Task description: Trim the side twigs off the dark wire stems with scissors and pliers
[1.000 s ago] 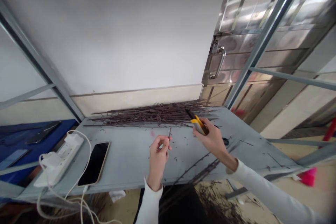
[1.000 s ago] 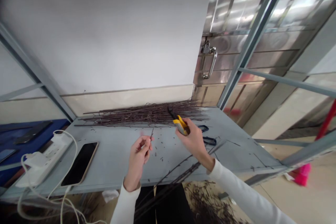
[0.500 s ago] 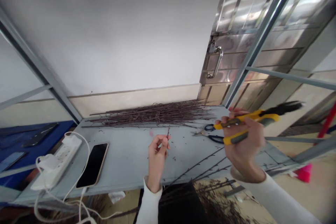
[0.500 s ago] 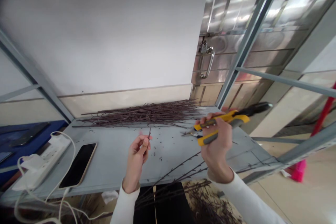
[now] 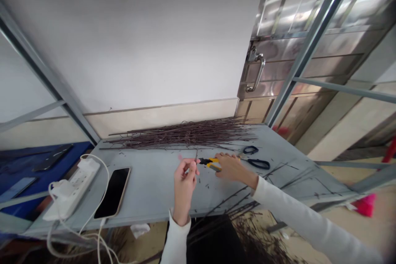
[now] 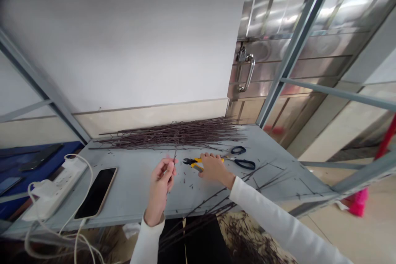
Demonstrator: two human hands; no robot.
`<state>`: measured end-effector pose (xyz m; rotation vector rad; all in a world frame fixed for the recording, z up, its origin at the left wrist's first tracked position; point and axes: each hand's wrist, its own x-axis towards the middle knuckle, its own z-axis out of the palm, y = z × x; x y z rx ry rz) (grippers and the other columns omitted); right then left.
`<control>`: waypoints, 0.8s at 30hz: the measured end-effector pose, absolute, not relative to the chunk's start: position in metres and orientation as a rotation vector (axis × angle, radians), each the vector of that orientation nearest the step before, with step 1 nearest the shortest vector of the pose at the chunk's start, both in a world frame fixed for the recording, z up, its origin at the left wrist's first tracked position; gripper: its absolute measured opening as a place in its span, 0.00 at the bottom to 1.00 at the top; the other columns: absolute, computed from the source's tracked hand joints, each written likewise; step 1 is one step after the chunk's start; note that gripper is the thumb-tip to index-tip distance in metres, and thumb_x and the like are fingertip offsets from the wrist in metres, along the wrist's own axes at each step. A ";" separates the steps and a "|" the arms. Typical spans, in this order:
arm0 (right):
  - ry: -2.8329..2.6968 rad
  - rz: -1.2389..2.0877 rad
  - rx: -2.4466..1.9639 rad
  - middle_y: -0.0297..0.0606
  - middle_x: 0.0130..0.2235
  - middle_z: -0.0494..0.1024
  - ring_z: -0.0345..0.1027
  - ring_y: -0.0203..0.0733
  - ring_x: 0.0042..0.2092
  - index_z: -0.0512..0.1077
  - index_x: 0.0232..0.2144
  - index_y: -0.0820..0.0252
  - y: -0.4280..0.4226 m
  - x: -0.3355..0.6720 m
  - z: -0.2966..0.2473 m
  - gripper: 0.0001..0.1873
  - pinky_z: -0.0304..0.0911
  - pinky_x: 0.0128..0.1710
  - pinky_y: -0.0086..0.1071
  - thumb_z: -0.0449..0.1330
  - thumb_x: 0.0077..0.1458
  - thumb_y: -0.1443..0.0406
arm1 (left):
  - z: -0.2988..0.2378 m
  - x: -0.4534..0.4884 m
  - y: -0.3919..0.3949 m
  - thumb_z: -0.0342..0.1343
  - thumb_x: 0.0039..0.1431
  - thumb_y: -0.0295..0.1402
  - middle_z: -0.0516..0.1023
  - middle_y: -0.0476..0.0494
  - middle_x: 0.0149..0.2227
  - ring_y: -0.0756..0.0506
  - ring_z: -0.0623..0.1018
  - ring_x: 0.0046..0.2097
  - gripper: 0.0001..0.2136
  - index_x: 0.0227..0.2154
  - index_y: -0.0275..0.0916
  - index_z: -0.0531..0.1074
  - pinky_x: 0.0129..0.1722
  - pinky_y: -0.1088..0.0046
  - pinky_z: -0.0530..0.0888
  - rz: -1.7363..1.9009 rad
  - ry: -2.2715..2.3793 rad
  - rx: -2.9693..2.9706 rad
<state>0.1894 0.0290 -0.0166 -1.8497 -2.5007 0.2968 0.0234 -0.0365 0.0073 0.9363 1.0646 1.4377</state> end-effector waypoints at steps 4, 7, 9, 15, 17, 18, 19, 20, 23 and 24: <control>-2.619 0.241 -1.849 0.55 0.47 0.71 0.64 0.57 0.49 0.69 0.44 0.67 0.033 0.186 -0.038 0.24 0.56 0.47 0.44 0.61 0.41 0.66 | 0.005 0.023 -0.036 0.61 0.45 0.51 0.65 0.55 0.20 0.60 0.52 0.14 0.20 0.27 0.36 0.70 0.13 0.82 0.46 1.440 1.059 0.935; -2.665 0.212 -1.817 0.55 0.47 0.70 0.64 0.58 0.48 0.69 0.45 0.66 0.035 0.188 -0.053 0.25 0.58 0.45 0.45 0.61 0.42 0.65 | 0.002 0.023 -0.034 0.60 0.46 0.50 0.65 0.55 0.20 0.60 0.52 0.15 0.19 0.27 0.36 0.71 0.13 0.82 0.46 1.447 1.059 0.947; -2.681 0.195 -1.774 0.55 0.48 0.70 0.64 0.58 0.48 0.68 0.46 0.65 0.035 0.190 -0.060 0.25 0.58 0.45 0.46 0.61 0.44 0.63 | -0.001 0.024 -0.033 0.60 0.47 0.50 0.65 0.55 0.21 0.60 0.52 0.15 0.19 0.27 0.36 0.71 0.13 0.82 0.46 1.448 1.059 0.941; -2.732 0.244 -1.561 0.52 0.56 0.65 0.57 0.54 0.58 0.66 0.52 0.60 0.029 0.203 -0.047 0.25 0.50 0.56 0.48 0.59 0.51 0.58 | -0.006 0.025 -0.029 0.61 0.45 0.49 0.65 0.55 0.21 0.60 0.51 0.15 0.19 0.27 0.36 0.70 0.13 0.82 0.47 1.468 1.044 0.884; -2.626 0.286 -1.485 0.50 0.59 0.62 0.53 0.53 0.61 0.65 0.53 0.57 0.018 0.215 -0.030 0.25 0.49 0.58 0.48 0.55 0.55 0.54 | -0.008 0.024 -0.028 0.61 0.45 0.49 0.66 0.55 0.21 0.60 0.51 0.15 0.19 0.27 0.36 0.70 0.13 0.82 0.47 1.488 1.052 0.876; -2.518 0.305 -1.435 0.48 0.59 0.61 0.53 0.52 0.60 0.66 0.52 0.56 0.009 0.222 -0.021 0.24 0.50 0.58 0.48 0.53 0.56 0.53 | -0.008 0.024 -0.028 0.61 0.45 0.48 0.66 0.54 0.22 0.60 0.52 0.15 0.18 0.27 0.36 0.70 0.13 0.83 0.48 1.498 1.057 0.873; -2.367 0.315 -1.374 0.46 0.58 0.63 0.55 0.51 0.59 0.67 0.51 0.54 -0.001 0.231 -0.012 0.22 0.52 0.57 0.48 0.52 0.57 0.53 | -0.009 0.024 -0.027 0.62 0.45 0.48 0.67 0.54 0.22 0.60 0.52 0.16 0.18 0.27 0.36 0.70 0.13 0.83 0.48 1.506 1.062 0.870; -2.204 0.298 -1.326 0.43 0.57 0.65 0.58 0.51 0.58 0.69 0.48 0.52 -0.014 0.240 -0.005 0.20 0.54 0.56 0.48 0.52 0.57 0.53 | -0.009 0.024 -0.027 0.62 0.45 0.48 0.67 0.54 0.22 0.60 0.52 0.16 0.18 0.27 0.35 0.70 0.13 0.83 0.48 1.511 1.064 0.867; -1.540 0.072 -1.362 0.42 0.49 0.69 0.62 0.50 0.53 0.70 0.43 0.51 -0.061 0.269 -0.009 0.16 0.57 0.53 0.49 0.53 0.55 0.53 | -0.009 0.023 -0.026 0.62 0.44 0.47 0.67 0.53 0.22 0.60 0.52 0.16 0.18 0.26 0.35 0.70 0.13 0.83 0.48 1.524 1.062 0.840; -1.202 -0.012 -1.437 0.44 0.47 0.70 0.63 0.52 0.52 0.68 0.43 0.51 -0.077 0.276 -0.021 0.17 0.60 0.50 0.49 0.54 0.54 0.52 | -0.008 0.023 -0.026 0.63 0.44 0.47 0.67 0.54 0.21 0.60 0.52 0.16 0.18 0.25 0.35 0.70 0.13 0.83 0.48 1.529 1.059 0.826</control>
